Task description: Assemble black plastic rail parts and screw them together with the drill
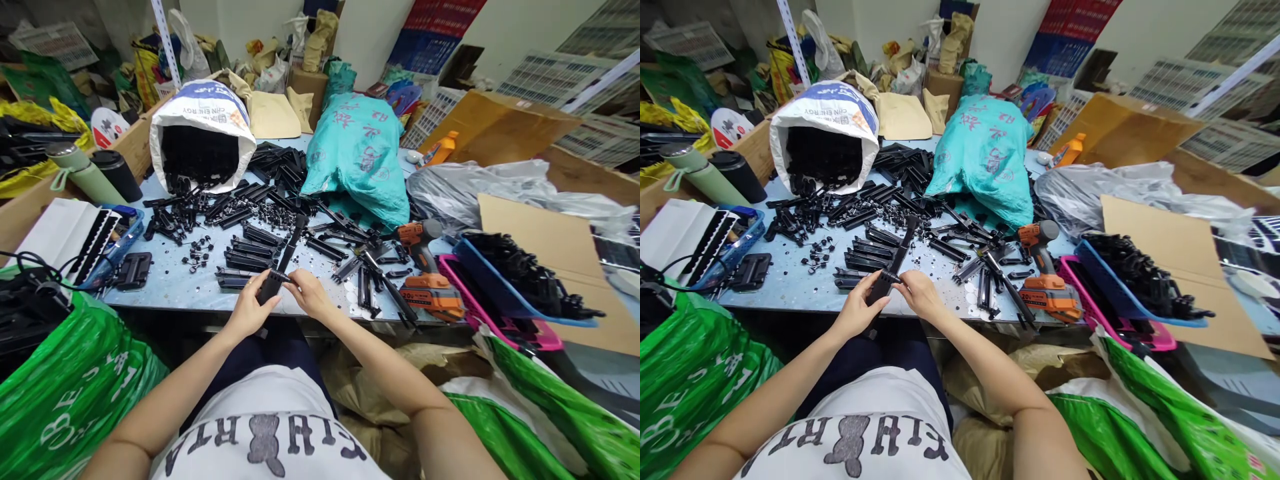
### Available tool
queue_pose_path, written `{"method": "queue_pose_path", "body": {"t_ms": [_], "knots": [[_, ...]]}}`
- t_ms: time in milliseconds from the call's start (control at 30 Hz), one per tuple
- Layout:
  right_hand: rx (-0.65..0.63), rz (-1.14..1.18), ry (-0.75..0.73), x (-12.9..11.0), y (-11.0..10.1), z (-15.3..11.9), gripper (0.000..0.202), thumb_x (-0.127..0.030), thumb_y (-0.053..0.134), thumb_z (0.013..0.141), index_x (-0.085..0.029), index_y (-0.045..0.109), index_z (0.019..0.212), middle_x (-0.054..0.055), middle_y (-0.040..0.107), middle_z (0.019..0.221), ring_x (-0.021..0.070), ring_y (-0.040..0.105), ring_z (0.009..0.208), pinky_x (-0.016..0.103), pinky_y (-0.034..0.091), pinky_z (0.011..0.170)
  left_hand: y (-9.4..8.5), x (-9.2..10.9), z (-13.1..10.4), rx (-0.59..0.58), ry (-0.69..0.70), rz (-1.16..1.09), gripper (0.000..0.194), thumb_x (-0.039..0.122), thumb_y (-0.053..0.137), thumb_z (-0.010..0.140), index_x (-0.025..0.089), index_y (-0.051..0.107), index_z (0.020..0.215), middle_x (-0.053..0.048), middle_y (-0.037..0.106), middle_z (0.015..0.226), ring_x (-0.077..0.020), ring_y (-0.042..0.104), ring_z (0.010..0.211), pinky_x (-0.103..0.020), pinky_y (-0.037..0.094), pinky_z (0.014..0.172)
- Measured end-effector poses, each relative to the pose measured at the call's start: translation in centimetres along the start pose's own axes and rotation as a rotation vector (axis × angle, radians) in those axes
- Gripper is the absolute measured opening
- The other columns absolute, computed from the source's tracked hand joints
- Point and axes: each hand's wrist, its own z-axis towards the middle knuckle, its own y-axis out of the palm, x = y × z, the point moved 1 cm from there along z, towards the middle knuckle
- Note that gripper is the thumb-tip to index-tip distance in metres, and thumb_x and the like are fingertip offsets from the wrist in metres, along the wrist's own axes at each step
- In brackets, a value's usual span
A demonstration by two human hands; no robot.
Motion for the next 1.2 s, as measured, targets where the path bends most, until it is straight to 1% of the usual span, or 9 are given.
{"method": "queue_pose_path", "body": {"t_ms": [167, 233, 367, 567, 767, 867, 1000, 1100, 1200], "knots": [[-0.241, 0.346, 0.238, -0.1, 0.5, 0.1, 0.050, -0.061, 0.020, 0.088, -0.020, 0.040, 0.066, -0.004, 0.034, 0.049, 0.0108, 0.033, 0.045, 0.025, 0.032, 0.049, -0.4, 0.6, 0.2, 0.026, 0.076, 0.129, 0.055, 0.026, 0.057, 0.079, 0.021, 0.042, 0.132, -0.011, 0.048, 0.121, -0.0217, 0.048, 0.115, -0.037, 0.039, 0.099], [-0.184, 0.225, 0.172, -0.2, 0.1, 0.2, 0.048, -0.061, 0.025, 0.087, -0.019, 0.044, 0.072, -0.002, 0.041, 0.054, 0.0121, 0.038, 0.050, 0.026, 0.034, 0.053, -0.6, 0.5, 0.4, 0.005, 0.040, 0.066, 0.055, 0.028, 0.058, 0.078, 0.020, 0.043, 0.131, -0.011, 0.051, 0.117, -0.0212, 0.052, 0.110, -0.036, 0.043, 0.095], [-0.043, -0.259, -0.152, -0.4, -0.9, 0.6, 0.043, -0.060, 0.044, 0.082, -0.018, 0.048, 0.073, 0.006, 0.052, 0.073, 0.0172, 0.046, 0.073, 0.031, 0.036, 0.070, -0.6, 0.4, 0.6, -0.057, -0.039, -0.065, 0.055, 0.029, 0.060, 0.077, 0.016, 0.045, 0.128, -0.011, 0.053, 0.117, -0.0207, 0.057, 0.103, -0.034, 0.047, 0.089], [-0.140, 0.012, 0.063, -0.2, 0.4, 1.0, 0.054, -0.055, 0.009, 0.092, -0.019, 0.042, 0.069, 0.000, 0.043, 0.055, 0.0133, 0.042, 0.053, 0.027, 0.036, 0.055, -0.7, 1.0, 0.6, 0.072, 0.080, 0.168, 0.055, 0.026, 0.057, 0.079, 0.019, 0.042, 0.132, -0.011, 0.050, 0.116, -0.0219, 0.051, 0.111, -0.036, 0.041, 0.096], [0.021, -0.232, -0.186, -0.4, -0.6, 0.9, 0.047, -0.064, 0.042, 0.081, -0.018, 0.049, 0.073, 0.006, 0.053, 0.073, 0.0173, 0.046, 0.072, 0.032, 0.036, 0.072, -0.6, 0.6, 0.7, -0.015, -0.002, 0.000, 0.053, 0.028, 0.060, 0.077, 0.015, 0.047, 0.127, -0.011, 0.054, 0.114, -0.0218, 0.054, 0.107, -0.036, 0.043, 0.094], [0.035, 0.016, -0.001, 0.0, 0.4, 1.2, 0.050, -0.063, 0.031, 0.085, -0.019, 0.043, 0.065, 0.002, 0.046, 0.060, 0.0138, 0.042, 0.058, 0.029, 0.036, 0.062, -0.3, 1.0, 0.4, 0.049, 0.045, 0.135, 0.056, 0.027, 0.056, 0.079, 0.016, 0.042, 0.132, -0.013, 0.050, 0.117, -0.0229, 0.051, 0.111, -0.037, 0.042, 0.095], [-0.123, 0.307, 0.265, 0.6, 1.9, 1.2, 0.057, -0.068, 0.021, 0.085, -0.020, 0.044, 0.066, -0.002, 0.040, 0.050, 0.0111, 0.035, 0.046, 0.026, 0.033, 0.050, -0.3, 1.0, 0.3, 0.074, 0.059, 0.215, 0.056, 0.027, 0.054, 0.080, 0.020, 0.040, 0.134, -0.012, 0.049, 0.119, -0.0221, 0.052, 0.108, -0.036, 0.043, 0.093], [-0.058, -0.093, 0.022, 0.2, 0.1, 1.1, 0.059, -0.068, 0.024, 0.085, -0.018, 0.055, 0.081, 0.005, 0.056, 0.071, 0.0164, 0.051, 0.067, 0.031, 0.040, 0.065, -1.4, 0.3, 0.8, -0.012, -0.008, 0.086, 0.054, 0.028, 0.059, 0.076, 0.020, 0.047, 0.128, -0.011, 0.053, 0.118, -0.0224, 0.052, 0.108, -0.037, 0.042, 0.094], [-0.088, -0.672, -0.484, -0.5, -3.2, 1.2, 0.062, -0.071, 0.037, 0.080, -0.017, 0.056, 0.104, 0.012, 0.057, 0.107, 0.0236, 0.050, 0.097, 0.038, 0.035, 0.084, -3.0, -0.5, 1.5, -0.355, -0.207, -0.182, 0.050, 0.034, 0.056, 0.078, 0.017, 0.050, 0.124, -0.010, 0.061, 0.105, -0.0178, 0.062, 0.080, -0.033, 0.050, 0.074]]}}
